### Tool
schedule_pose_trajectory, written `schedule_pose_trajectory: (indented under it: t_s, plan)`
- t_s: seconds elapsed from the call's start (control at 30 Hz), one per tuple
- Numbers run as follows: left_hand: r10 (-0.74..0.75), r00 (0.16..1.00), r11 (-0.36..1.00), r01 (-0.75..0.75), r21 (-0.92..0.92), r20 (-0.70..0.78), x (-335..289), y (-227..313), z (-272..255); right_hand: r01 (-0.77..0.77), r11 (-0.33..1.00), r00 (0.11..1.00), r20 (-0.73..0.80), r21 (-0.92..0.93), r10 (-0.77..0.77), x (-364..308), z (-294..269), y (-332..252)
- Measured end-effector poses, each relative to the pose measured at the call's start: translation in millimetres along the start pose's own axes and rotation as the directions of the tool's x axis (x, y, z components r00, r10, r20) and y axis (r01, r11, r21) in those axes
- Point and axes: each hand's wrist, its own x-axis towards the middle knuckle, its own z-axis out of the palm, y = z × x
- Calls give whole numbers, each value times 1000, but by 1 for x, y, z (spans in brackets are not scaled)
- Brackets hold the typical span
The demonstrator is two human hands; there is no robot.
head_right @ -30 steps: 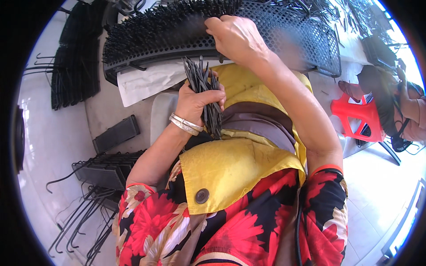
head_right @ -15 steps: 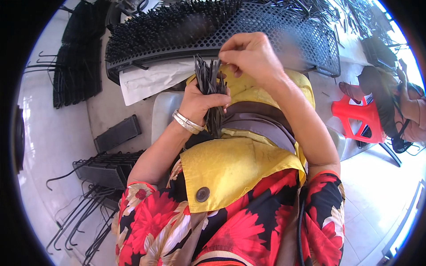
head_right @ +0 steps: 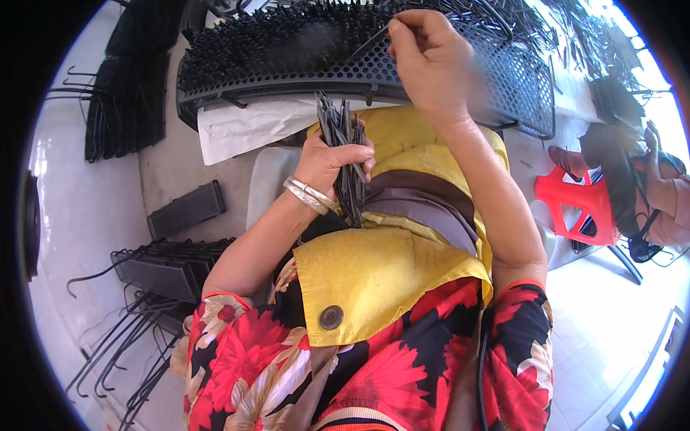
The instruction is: The person is manually assembling small, thin black components into a perforated plastic base on a workbench.
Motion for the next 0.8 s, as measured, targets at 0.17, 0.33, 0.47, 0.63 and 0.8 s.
schedule_pose_trajectory:
  t_s: [0.17, 0.33, 0.47, 0.63, 0.8]
  plan:
    - [2, 1000, 1000, -2, -3, -14, -2, 2, 0, 282, 933, 959, 79, -224, -271, 1, 14, 13]
    - [2, 1000, 1000, -2, -18, 4, -3, 3, 1, 420, 878, 885, 321, -230, -339, 8, 20, 9]
    - [6, 1000, 1000, -6, 9, -1, -2, 2, 0, 431, 842, 823, 525, -325, -218, 30, 23, -5]
    - [5, 1000, 1000, -5, 21, -4, -1, 1, 1, 437, 779, 770, 634, -449, -67, 40, 28, -21]
    - [9, 1000, 1000, -9, 15, -18, -2, 1, 2, 655, 665, 661, 698, -358, -276, 25, 31, 2]
